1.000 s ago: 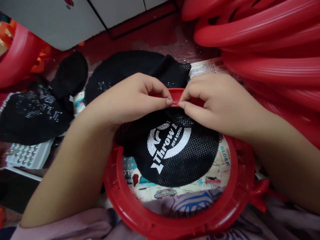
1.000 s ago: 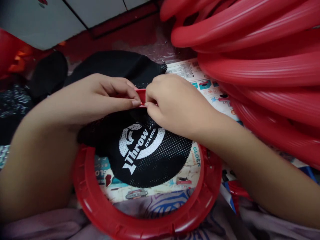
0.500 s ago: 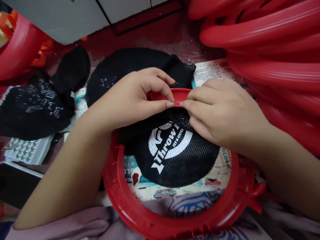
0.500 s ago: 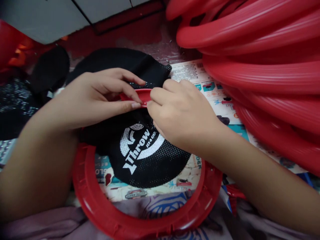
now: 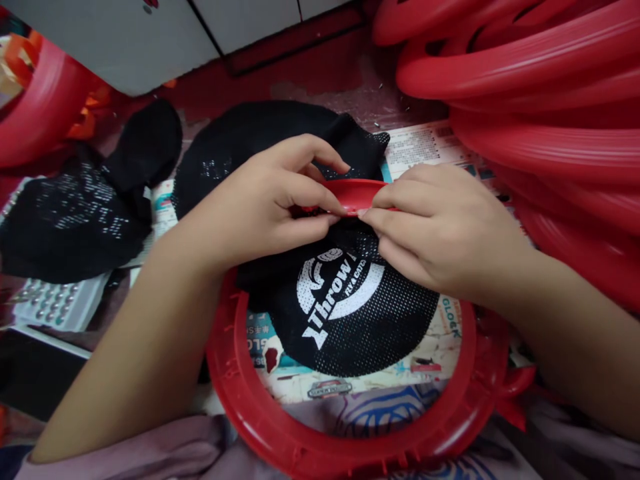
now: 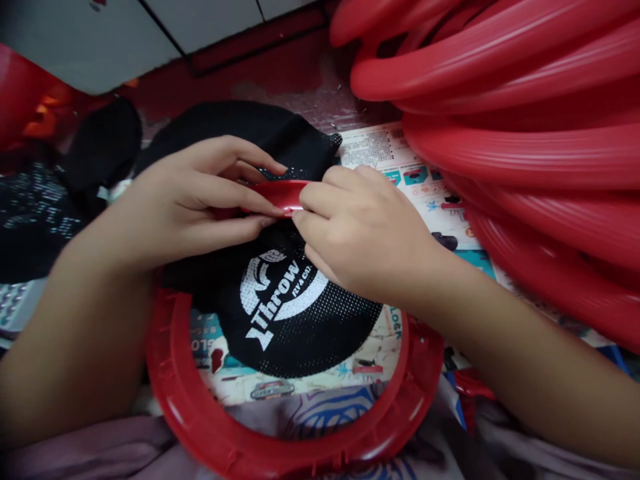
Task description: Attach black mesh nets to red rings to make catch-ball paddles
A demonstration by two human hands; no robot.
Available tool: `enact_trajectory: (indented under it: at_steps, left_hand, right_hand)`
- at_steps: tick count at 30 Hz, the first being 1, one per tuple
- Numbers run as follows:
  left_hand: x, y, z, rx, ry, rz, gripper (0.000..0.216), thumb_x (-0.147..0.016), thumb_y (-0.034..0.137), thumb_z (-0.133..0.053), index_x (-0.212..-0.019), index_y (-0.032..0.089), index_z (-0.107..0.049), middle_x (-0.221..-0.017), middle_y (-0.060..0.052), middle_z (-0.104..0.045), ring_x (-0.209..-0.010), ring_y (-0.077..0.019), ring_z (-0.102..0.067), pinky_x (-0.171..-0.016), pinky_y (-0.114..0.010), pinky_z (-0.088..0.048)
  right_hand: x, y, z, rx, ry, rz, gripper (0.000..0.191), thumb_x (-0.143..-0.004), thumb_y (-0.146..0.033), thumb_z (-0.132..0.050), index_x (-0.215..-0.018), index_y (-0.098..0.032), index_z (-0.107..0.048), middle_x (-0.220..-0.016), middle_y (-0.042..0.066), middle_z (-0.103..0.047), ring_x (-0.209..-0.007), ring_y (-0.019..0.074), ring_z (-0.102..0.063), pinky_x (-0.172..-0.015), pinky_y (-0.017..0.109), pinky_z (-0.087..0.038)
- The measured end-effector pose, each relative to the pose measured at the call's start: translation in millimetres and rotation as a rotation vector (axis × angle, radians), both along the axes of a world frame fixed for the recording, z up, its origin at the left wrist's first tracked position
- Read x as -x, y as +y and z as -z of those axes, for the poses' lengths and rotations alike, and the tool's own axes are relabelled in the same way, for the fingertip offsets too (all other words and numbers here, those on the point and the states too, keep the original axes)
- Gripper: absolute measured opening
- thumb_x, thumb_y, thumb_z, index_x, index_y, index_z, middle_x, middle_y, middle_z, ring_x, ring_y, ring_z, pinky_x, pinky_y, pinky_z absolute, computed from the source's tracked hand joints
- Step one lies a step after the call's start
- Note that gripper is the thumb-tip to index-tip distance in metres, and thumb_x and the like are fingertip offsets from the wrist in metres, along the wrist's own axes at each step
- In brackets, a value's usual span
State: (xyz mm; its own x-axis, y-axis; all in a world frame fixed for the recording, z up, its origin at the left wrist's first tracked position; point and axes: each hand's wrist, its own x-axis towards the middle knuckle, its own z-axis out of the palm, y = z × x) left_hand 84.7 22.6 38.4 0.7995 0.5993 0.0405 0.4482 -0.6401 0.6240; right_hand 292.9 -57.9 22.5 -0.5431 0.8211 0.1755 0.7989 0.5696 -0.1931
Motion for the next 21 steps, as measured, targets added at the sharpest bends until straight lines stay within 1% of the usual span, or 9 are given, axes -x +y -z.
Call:
enact_trajectory:
  at_steps: [6, 9, 11, 13, 15, 18, 21]
  left_hand:
    - [-2.0, -0.3, 0.2, 0.037, -0.008, -0.019, 0.015, -0.077, 0.033, -0.065, -0.083, 0.026, -0.078, -0.122, -0.006, -0.062, -0.099, -0.0222, -0.062, -0.095, -0.035, -0.051]
    - [-2.4, -1.0, 1.5, 0.059, -0.024, -0.036, 0.013, -0.075, 0.033, -0.068, -0.082, 0.026, -0.077, -0.123, -0.005, -0.061, -0.104, -0.0227, -0.062, -0.098, -0.034, -0.051]
    - [-2.0, -1.2, 2.5, 0.066, -0.031, -0.051, 0.013, -0.075, 0.034, -0.069, -0.082, 0.027, -0.077, -0.122, -0.004, -0.062, -0.103, -0.0222, -0.063, -0.097, -0.034, -0.051]
    - [-1.0, -0.9, 3.3, 0.044, -0.041, -0.044, 0.013, -0.076, 0.034, -0.068, -0.083, 0.028, -0.077, -0.121, -0.004, -0.062, -0.100, -0.0210, -0.064, -0.096, -0.033, -0.052]
    - [0.3, 0.1, 4.3, -0.009, -0.053, 0.003, 0.015, -0.079, 0.032, -0.065, -0.086, 0.028, -0.078, -0.120, -0.003, -0.062, -0.099, -0.0199, -0.063, -0.094, -0.032, -0.053]
    - [1.9, 1.8, 5.8, -0.107, -0.061, 0.087, 0.018, -0.083, 0.030, -0.062, -0.090, 0.026, -0.078, -0.118, -0.004, -0.062, -0.097, -0.0184, -0.062, -0.090, -0.032, -0.054]
    - [2.2, 2.3, 6.9, -0.148, -0.039, 0.098, 0.019, -0.084, 0.032, -0.061, -0.091, 0.027, -0.078, -0.118, -0.005, -0.062, -0.093, -0.0178, -0.062, -0.087, -0.032, -0.054]
  right_hand:
    - [-2.5, 1.3, 0.1, -0.029, -0.003, -0.023, 0.034, -0.096, -0.023, -0.039, -0.090, -0.019, -0.072, -0.090, 0.008, -0.066, -0.088, 0.0238, -0.055, -0.078, 0.040, -0.043]
    - [-0.2, 2.3, -0.4, -0.015, 0.008, -0.039, 0.039, -0.098, -0.022, -0.035, -0.089, -0.018, -0.073, -0.088, 0.008, -0.067, -0.088, 0.0241, -0.054, -0.079, 0.042, -0.043]
    - [1.8, 2.9, -0.4, 0.004, 0.018, -0.044, 0.041, -0.098, -0.022, -0.034, -0.090, -0.017, -0.073, -0.088, 0.010, -0.067, -0.087, 0.0246, -0.053, -0.078, 0.043, -0.043]
    - [3.2, 3.3, 0.0, 0.017, 0.027, -0.049, 0.040, -0.098, -0.021, -0.033, -0.092, -0.017, -0.073, -0.090, 0.010, -0.066, -0.087, 0.0247, -0.053, -0.075, 0.042, -0.043]
    - [3.2, 3.3, 0.7, 0.025, 0.036, -0.050, 0.038, -0.097, -0.021, -0.035, -0.095, -0.017, -0.073, -0.092, 0.010, -0.066, -0.087, 0.0247, -0.053, -0.074, 0.041, -0.043]
    - [0.8, 2.7, 1.9, 0.021, 0.056, -0.038, 0.035, -0.095, -0.022, -0.038, -0.096, -0.018, -0.073, -0.096, 0.010, -0.066, -0.090, 0.0249, -0.054, -0.077, 0.042, -0.043]
    - [-2.3, 2.1, 2.5, 0.010, 0.069, -0.025, 0.033, -0.093, -0.024, -0.041, -0.094, -0.020, -0.073, -0.095, 0.008, -0.066, -0.093, 0.0251, -0.055, -0.079, 0.042, -0.043]
